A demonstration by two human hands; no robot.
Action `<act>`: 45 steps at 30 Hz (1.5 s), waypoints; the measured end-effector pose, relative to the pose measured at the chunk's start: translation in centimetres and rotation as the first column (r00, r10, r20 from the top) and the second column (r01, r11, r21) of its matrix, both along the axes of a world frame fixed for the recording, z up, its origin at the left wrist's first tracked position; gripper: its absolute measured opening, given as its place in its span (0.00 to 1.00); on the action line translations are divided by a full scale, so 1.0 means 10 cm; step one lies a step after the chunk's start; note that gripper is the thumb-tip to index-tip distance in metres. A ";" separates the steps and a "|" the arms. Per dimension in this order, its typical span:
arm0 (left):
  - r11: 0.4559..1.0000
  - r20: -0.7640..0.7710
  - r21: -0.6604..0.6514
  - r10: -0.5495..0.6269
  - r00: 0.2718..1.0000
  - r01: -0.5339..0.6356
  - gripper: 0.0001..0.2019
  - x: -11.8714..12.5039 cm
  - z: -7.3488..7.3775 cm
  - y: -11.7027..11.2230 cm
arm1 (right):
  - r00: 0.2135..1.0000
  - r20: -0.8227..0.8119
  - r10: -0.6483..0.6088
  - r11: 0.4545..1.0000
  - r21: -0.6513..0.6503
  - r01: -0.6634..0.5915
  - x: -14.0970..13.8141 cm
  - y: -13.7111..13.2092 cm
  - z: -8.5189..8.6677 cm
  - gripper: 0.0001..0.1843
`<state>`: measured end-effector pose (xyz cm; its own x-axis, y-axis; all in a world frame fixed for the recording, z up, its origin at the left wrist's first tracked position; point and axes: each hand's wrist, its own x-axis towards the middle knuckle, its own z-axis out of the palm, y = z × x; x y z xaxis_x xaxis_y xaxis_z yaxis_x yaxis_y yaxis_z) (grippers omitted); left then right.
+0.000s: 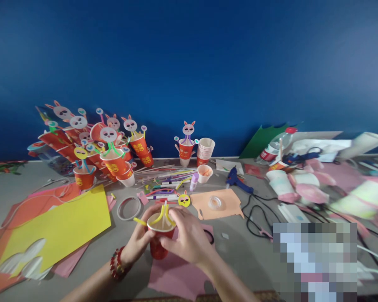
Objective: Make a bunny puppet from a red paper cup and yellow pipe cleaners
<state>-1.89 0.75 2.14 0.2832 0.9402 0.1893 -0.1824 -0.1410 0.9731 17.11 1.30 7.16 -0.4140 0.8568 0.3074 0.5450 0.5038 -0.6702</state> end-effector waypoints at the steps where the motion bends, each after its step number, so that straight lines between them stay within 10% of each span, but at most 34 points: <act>1: 1.000 0.001 -0.014 -0.009 1.000 0.009 0.33 0.00 0.00 0.00 | 1.000 0.000 -0.002 1.000 -0.006 0.002 0.00 0.00 0.01 0.22; 8: 0.986 0.089 -0.127 0.123 0.988 -0.111 0.25 0.00 -0.08 0.02 | 0.953 -0.297 0.055 0.950 -0.279 -0.142 0.15 0.02 -0.01 0.35; 12: 0.955 0.154 -0.255 0.196 0.968 -0.153 0.23 0.01 -0.12 0.03 | 0.867 -0.491 -0.082 0.897 -0.415 -0.150 0.17 0.01 -0.16 0.18; 45: 0.984 0.122 -0.172 -0.022 0.992 0.043 0.23 -0.07 0.01 0.09 | 0.892 -0.443 0.084 0.886 -0.377 -0.271 0.26 0.19 -0.23 0.14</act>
<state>-2.62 1.67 2.25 0.2997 0.9522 0.0584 -0.3007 0.0362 0.9530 19.75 3.24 4.83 -0.4904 0.8644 0.1108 0.1081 0.1864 -0.9765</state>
